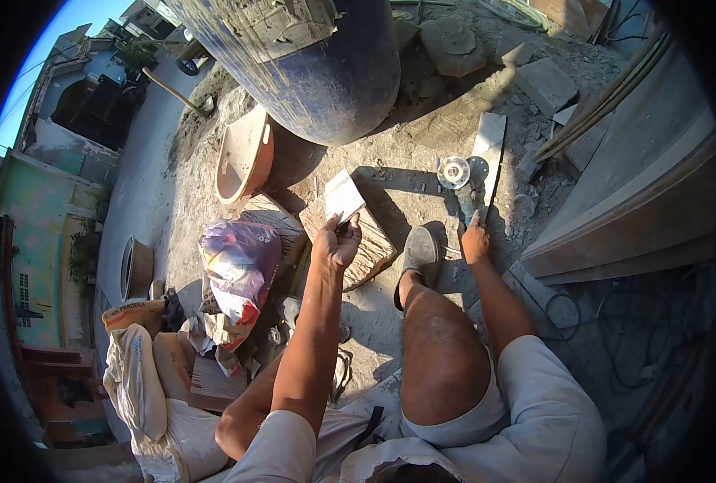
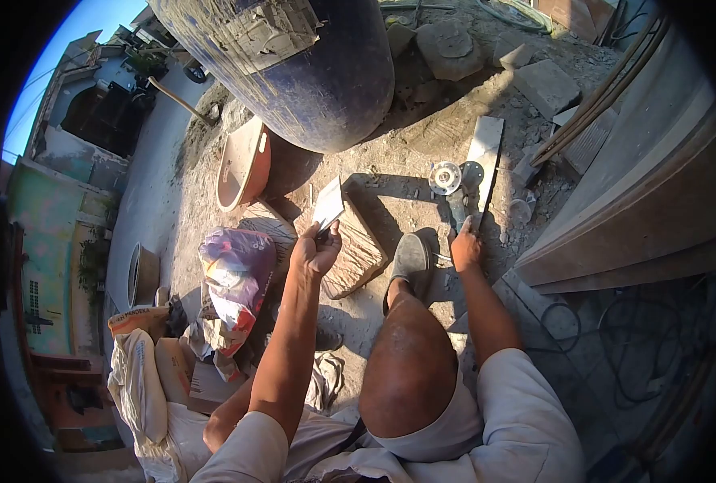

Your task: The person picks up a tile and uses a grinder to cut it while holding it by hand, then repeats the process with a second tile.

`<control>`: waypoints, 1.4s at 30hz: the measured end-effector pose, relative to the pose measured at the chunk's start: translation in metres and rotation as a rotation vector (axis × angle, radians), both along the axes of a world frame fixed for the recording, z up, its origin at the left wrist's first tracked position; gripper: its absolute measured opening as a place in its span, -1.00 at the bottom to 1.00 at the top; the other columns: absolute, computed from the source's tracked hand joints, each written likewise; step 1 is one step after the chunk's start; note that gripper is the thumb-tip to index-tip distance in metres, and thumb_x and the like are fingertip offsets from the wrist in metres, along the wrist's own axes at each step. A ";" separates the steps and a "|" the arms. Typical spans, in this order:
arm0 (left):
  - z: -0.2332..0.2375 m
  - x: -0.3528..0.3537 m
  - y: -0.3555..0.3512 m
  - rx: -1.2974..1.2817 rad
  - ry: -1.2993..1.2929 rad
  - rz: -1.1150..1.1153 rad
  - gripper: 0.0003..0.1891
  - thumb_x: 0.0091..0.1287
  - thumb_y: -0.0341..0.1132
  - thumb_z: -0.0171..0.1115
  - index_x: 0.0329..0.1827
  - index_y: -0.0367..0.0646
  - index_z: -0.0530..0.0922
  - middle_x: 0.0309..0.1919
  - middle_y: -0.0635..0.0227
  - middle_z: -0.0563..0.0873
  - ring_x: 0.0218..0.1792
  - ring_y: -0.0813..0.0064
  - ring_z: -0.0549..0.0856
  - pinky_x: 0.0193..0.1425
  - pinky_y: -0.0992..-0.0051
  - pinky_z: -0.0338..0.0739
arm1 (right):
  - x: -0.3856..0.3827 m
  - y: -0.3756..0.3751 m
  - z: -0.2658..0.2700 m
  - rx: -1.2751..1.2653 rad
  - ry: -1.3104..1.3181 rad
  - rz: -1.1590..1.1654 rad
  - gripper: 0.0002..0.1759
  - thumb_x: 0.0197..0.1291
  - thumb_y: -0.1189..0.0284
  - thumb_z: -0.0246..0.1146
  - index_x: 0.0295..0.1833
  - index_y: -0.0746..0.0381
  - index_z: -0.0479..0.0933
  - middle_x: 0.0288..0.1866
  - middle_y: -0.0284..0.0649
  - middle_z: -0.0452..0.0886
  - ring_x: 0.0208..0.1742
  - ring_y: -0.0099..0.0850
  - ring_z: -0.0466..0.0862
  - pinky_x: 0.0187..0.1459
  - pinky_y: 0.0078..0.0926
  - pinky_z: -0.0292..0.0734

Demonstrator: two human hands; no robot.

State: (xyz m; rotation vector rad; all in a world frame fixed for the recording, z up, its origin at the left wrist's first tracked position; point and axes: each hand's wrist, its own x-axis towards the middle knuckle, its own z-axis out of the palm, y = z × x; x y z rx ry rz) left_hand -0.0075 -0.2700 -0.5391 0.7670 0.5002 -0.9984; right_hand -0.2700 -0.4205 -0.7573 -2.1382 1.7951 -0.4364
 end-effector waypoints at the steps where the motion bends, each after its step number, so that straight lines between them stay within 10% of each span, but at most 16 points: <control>1: 0.000 0.002 -0.001 -0.010 -0.004 0.003 -0.78 0.51 -0.42 0.01 0.04 -0.42 0.46 -0.11 0.03 0.66 -0.13 0.12 0.69 -0.03 0.23 0.69 | 0.001 0.000 -0.001 0.004 -0.021 -0.002 -0.22 0.32 0.06 0.16 0.49 0.28 0.15 -0.12 0.16 0.65 -0.15 0.05 0.69 -0.10 -0.04 0.61; 35: 0.007 -0.009 -0.007 -0.004 0.008 0.040 -0.78 0.52 -0.39 0.01 0.07 -0.39 0.45 -0.06 0.04 0.64 -0.08 0.14 0.68 0.02 0.23 0.69 | 0.003 -0.006 -0.025 -0.040 0.059 -0.008 -0.22 0.31 0.05 0.18 0.47 0.27 0.17 -0.21 0.10 0.68 -0.24 -0.01 0.72 -0.22 -0.10 0.65; 42: -0.086 -0.050 0.041 0.165 -0.024 -0.117 -0.77 0.52 -0.34 0.06 0.07 -0.32 0.48 -0.06 0.08 0.58 -0.06 0.21 0.62 0.02 0.34 0.66 | 0.002 0.007 0.029 0.050 -0.002 0.016 -0.22 0.28 0.11 0.19 0.45 0.36 0.17 0.02 0.18 0.62 -0.03 0.03 0.67 0.04 -0.09 0.56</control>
